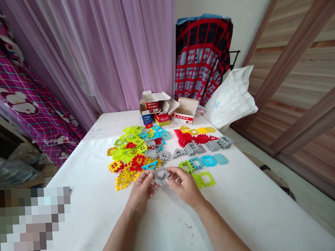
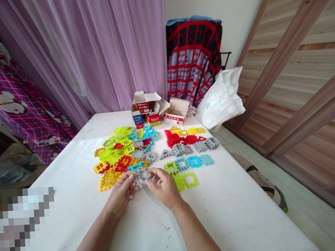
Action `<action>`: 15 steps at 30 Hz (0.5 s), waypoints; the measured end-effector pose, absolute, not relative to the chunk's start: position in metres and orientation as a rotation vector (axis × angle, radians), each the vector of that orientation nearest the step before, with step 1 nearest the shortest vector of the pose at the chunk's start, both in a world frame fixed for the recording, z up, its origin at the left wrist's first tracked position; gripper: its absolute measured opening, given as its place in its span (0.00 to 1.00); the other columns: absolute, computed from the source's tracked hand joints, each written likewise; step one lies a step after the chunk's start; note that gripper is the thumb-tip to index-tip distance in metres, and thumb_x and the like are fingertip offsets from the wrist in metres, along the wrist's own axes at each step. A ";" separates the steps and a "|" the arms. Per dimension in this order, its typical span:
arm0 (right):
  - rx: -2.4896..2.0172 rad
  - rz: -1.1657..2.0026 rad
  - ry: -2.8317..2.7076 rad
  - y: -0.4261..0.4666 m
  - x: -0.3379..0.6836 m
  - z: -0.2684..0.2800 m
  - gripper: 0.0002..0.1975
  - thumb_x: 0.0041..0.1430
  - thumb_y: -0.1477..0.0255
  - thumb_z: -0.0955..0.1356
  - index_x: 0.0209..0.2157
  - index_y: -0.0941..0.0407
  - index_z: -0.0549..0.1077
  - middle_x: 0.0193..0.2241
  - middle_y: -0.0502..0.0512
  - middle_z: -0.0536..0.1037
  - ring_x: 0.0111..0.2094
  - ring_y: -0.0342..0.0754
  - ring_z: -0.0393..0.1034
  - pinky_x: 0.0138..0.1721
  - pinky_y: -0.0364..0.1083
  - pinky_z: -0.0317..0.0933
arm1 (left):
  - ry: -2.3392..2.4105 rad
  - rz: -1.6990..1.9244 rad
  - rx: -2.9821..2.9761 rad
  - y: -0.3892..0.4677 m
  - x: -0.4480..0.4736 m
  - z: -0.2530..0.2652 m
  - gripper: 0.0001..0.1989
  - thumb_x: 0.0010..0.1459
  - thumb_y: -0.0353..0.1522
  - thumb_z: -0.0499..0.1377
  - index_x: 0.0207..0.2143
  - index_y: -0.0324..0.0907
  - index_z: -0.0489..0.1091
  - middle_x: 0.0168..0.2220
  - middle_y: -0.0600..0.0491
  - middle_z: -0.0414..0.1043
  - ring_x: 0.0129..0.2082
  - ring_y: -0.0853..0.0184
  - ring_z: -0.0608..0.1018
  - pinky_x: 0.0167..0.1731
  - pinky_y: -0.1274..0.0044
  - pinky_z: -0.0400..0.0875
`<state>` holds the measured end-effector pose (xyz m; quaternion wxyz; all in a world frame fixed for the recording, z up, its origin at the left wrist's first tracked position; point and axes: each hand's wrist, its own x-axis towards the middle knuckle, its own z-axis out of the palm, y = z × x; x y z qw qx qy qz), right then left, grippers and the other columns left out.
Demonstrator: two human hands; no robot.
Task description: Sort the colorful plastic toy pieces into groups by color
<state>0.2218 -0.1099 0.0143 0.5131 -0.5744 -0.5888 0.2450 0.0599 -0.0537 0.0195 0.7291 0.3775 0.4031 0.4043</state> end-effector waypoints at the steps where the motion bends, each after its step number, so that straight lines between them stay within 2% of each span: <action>1: -1.384 0.593 -1.418 -0.110 0.223 0.014 0.14 0.53 0.69 0.68 0.43 0.55 0.73 0.36 0.53 0.79 0.30 0.43 0.70 0.30 0.41 0.64 | 0.884 0.882 0.811 -0.054 0.060 0.020 0.26 0.37 0.46 0.71 0.33 0.41 0.68 0.17 0.62 0.66 0.16 0.76 0.71 0.11 0.86 0.52; 8: -1.434 0.584 -1.511 -0.111 0.230 0.017 0.13 0.50 0.70 0.70 0.40 0.54 0.73 0.35 0.52 0.77 0.30 0.44 0.70 0.30 0.42 0.64 | 0.898 0.875 0.873 -0.052 0.061 0.016 0.24 0.39 0.49 0.69 0.31 0.42 0.67 0.16 0.62 0.66 0.13 0.78 0.65 0.10 0.87 0.51; 12: -1.436 0.585 -1.572 -0.112 0.231 0.018 0.20 0.51 0.72 0.70 0.48 0.53 0.70 0.40 0.54 0.76 0.33 0.45 0.70 0.31 0.43 0.65 | 0.946 0.884 0.997 -0.051 0.060 0.011 0.24 0.42 0.51 0.66 0.29 0.42 0.66 0.14 0.62 0.66 0.09 0.79 0.60 0.09 0.86 0.48; 15: -1.433 0.582 -1.642 -0.113 0.232 0.018 0.26 0.52 0.73 0.69 0.54 0.51 0.66 0.44 0.55 0.75 0.36 0.45 0.70 0.35 0.45 0.66 | 0.957 0.880 1.046 -0.051 0.059 0.010 0.24 0.42 0.52 0.65 0.28 0.42 0.65 0.13 0.62 0.65 0.09 0.79 0.59 0.09 0.86 0.47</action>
